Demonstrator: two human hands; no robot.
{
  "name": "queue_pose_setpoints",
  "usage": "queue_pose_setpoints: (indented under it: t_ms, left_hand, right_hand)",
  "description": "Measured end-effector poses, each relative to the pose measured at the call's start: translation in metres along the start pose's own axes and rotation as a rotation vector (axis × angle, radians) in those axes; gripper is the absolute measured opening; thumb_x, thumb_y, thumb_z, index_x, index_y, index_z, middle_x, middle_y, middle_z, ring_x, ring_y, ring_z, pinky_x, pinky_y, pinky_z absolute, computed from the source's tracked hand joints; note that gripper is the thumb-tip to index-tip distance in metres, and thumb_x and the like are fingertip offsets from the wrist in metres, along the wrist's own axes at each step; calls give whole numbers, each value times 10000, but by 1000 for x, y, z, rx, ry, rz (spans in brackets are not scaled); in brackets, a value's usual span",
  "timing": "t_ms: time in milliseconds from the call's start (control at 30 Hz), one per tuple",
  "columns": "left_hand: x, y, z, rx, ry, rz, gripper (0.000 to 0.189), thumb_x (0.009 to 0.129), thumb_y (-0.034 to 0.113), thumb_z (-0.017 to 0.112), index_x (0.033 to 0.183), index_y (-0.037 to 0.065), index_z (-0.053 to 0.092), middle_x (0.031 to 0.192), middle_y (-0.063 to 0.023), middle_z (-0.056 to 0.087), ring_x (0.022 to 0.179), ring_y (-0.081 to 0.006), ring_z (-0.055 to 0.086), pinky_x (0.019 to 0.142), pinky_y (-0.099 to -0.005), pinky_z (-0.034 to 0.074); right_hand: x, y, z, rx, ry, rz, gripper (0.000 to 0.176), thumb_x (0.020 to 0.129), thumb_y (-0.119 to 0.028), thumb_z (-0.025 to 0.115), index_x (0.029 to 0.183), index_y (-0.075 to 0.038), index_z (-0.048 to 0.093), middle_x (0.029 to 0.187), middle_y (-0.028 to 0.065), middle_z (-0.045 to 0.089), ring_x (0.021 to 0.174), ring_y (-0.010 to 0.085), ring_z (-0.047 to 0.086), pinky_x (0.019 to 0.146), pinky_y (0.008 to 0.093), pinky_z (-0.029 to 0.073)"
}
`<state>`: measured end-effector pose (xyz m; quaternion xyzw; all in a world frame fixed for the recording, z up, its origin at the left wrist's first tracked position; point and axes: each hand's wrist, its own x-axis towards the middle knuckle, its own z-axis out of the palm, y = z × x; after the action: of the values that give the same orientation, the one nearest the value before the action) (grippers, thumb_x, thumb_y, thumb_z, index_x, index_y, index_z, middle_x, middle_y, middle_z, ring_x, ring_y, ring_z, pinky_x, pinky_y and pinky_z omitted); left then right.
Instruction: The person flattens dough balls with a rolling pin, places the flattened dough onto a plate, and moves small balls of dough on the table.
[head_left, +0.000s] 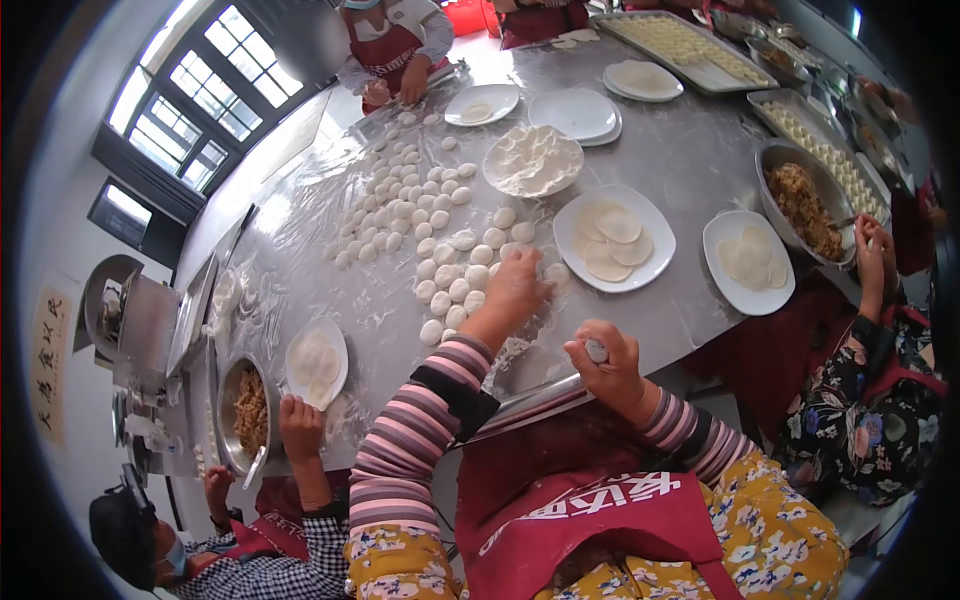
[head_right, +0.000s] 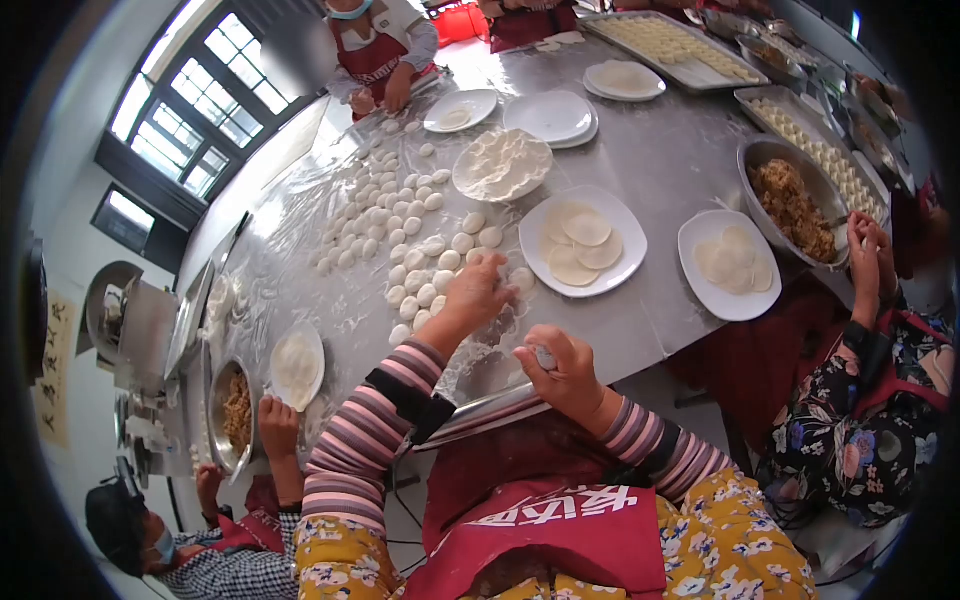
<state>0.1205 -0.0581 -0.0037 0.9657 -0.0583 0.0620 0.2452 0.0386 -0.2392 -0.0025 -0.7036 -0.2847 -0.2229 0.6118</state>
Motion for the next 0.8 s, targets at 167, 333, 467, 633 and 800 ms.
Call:
queue_pose_setpoints:
  t_ms: [167, 333, 467, 633, 800]
  left_hand:
    - [7, 5, 15, -2, -11, 3, 313, 694, 187, 747, 891, 45, 550, 921, -139, 573, 820, -305, 584, 718, -406, 466]
    - [-3, -1, 11, -343, -38, 69, 286, 695, 76, 706, 910, 39, 521, 719, -87, 562, 644, -210, 555, 583, -339, 456]
    - [-51, -21, -70, -381, -246, 0, 229, 773, 70, 676, 935, 5, 528, 691, -6, 522, 643, -95, 488, 570, -284, 426]
    - [-114, -65, -127, -48, -673, -70, 183, 783, 156, 671, 846, 7, 586, 736, -62, 579, 690, -155, 519, 631, -311, 440]
    - [-121, -59, -95, -196, -817, -118, 186, 794, 152, 661, 884, 10, 584, 752, -37, 584, 708, -138, 525, 644, -303, 444]
  right_hand:
    - [1, -4, 0, -15, -17, 17, 220, 787, -44, 709, 936, -28, 546, 734, 135, 603, 614, 273, 611, 558, 315, 482]
    - [-2, -2, 0, -30, -16, -4, 227, 787, -52, 714, 936, -31, 544, 739, 136, 602, 609, 269, 609, 553, 316, 479]
    - [-4, -2, -2, -76, -22, -17, 228, 798, -61, 713, 941, -37, 537, 766, 129, 606, 603, 255, 605, 546, 311, 475]
    - [-1, -5, -4, -45, -44, 2, 225, 810, -58, 705, 948, -34, 529, 769, 110, 601, 589, 208, 584, 541, 280, 460]
    - [1, -5, -3, -47, -40, -16, 224, 811, -56, 704, 946, -25, 528, 766, 105, 598, 582, 193, 574, 536, 275, 454]
